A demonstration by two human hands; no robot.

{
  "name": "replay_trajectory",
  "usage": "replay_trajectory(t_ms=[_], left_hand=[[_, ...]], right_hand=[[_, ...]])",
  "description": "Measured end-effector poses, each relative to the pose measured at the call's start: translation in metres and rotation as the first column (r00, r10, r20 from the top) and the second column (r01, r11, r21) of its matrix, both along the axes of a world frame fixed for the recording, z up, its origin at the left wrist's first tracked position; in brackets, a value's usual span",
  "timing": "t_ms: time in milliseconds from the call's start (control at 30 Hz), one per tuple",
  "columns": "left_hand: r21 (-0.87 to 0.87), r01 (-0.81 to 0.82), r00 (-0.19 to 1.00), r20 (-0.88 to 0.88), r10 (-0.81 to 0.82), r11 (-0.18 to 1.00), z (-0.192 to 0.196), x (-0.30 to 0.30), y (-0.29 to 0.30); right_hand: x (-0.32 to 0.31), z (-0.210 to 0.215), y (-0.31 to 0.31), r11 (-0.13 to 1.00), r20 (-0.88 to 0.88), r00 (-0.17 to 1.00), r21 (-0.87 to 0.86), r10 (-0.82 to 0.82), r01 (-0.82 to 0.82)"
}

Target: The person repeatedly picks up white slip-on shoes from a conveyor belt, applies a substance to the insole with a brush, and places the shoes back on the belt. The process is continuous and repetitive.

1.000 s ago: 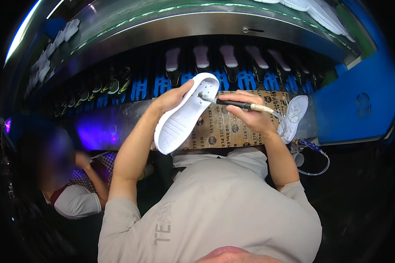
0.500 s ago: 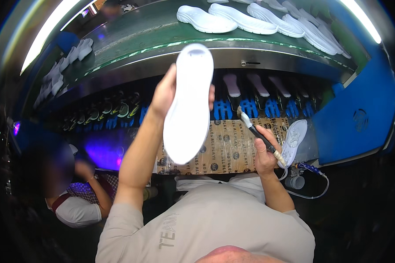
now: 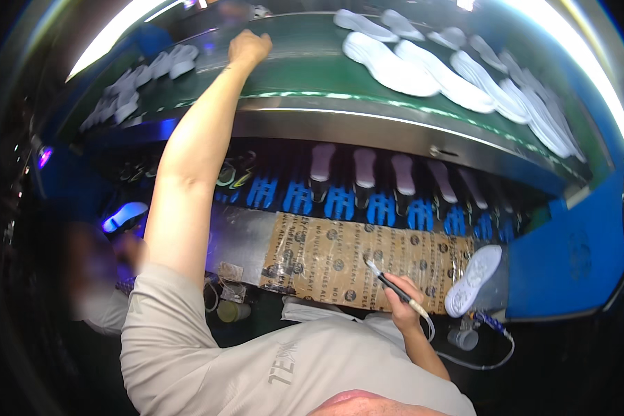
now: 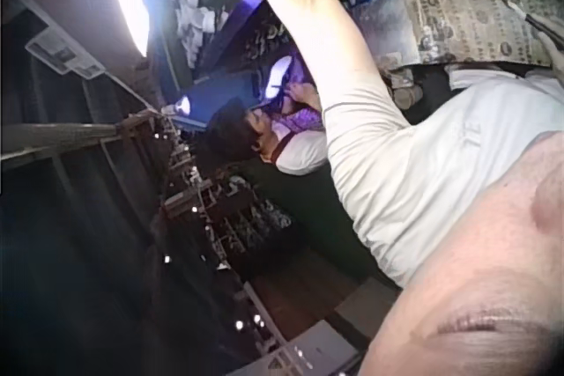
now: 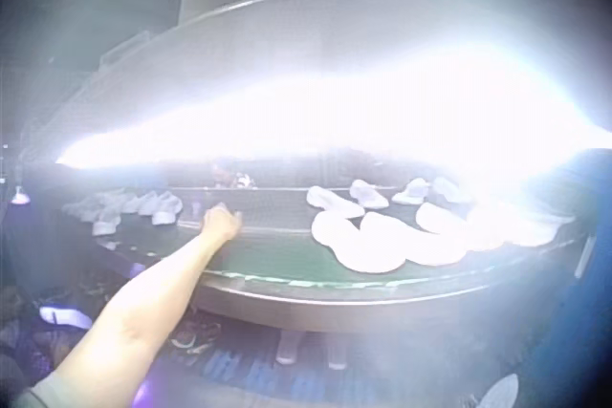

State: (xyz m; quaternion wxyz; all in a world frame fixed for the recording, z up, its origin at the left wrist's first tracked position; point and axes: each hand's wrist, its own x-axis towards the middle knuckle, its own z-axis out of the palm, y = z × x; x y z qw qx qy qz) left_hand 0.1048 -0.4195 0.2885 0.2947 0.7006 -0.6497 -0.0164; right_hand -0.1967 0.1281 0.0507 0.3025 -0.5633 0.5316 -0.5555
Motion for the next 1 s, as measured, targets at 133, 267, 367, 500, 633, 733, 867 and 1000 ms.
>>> replay_trajectory(t_ms=[133,267,367,500,633,733,867,1000], left_hand=[[0.088,-0.495,0.856,0.22,0.468,0.865,-0.021,0.079,-0.008],[0.135,-0.547,0.832,0.189,0.521,0.826,-0.044,0.161,-0.055],[0.177,-0.426,0.901,0.165,0.4,0.887,-0.059,0.227,-0.094],[0.103,-0.357,0.92,0.209,0.331,0.928,-0.056,0.251,-0.098],[0.08,-0.241,0.94,0.267,0.212,0.967,-0.022,0.162,0.0],[-0.161,-0.096,0.995,0.01,0.099,0.982,-0.029,0.161,0.071],[-0.439,0.132,0.416,-0.789,-0.452,0.889,-0.045,0.134,0.164],[-0.521,0.213,-0.29,-0.841,-0.456,0.827,-0.078,0.088,0.247]], right_hand=[[-0.002,-0.01,-0.007,0.998,0.001,0.998,0.015,-0.057,0.057],[-0.003,-0.022,-0.011,0.994,0.015,0.998,0.093,-0.06,0.058],[-0.006,-0.02,-0.022,0.987,-0.053,0.999,0.163,-0.002,0.01],[-0.003,-0.005,-0.036,0.991,-0.063,0.997,0.129,0.05,-0.042],[-0.009,-0.011,-0.038,1.0,-0.104,0.995,0.004,0.013,-0.013],[-0.014,-0.003,-0.041,0.997,-0.142,0.99,-0.07,0.001,-0.011],[-0.029,0.007,-0.042,0.984,-0.191,0.979,-0.177,-0.071,0.036],[-0.036,0.007,-0.039,0.984,0.087,0.983,-0.063,-0.161,0.167]])
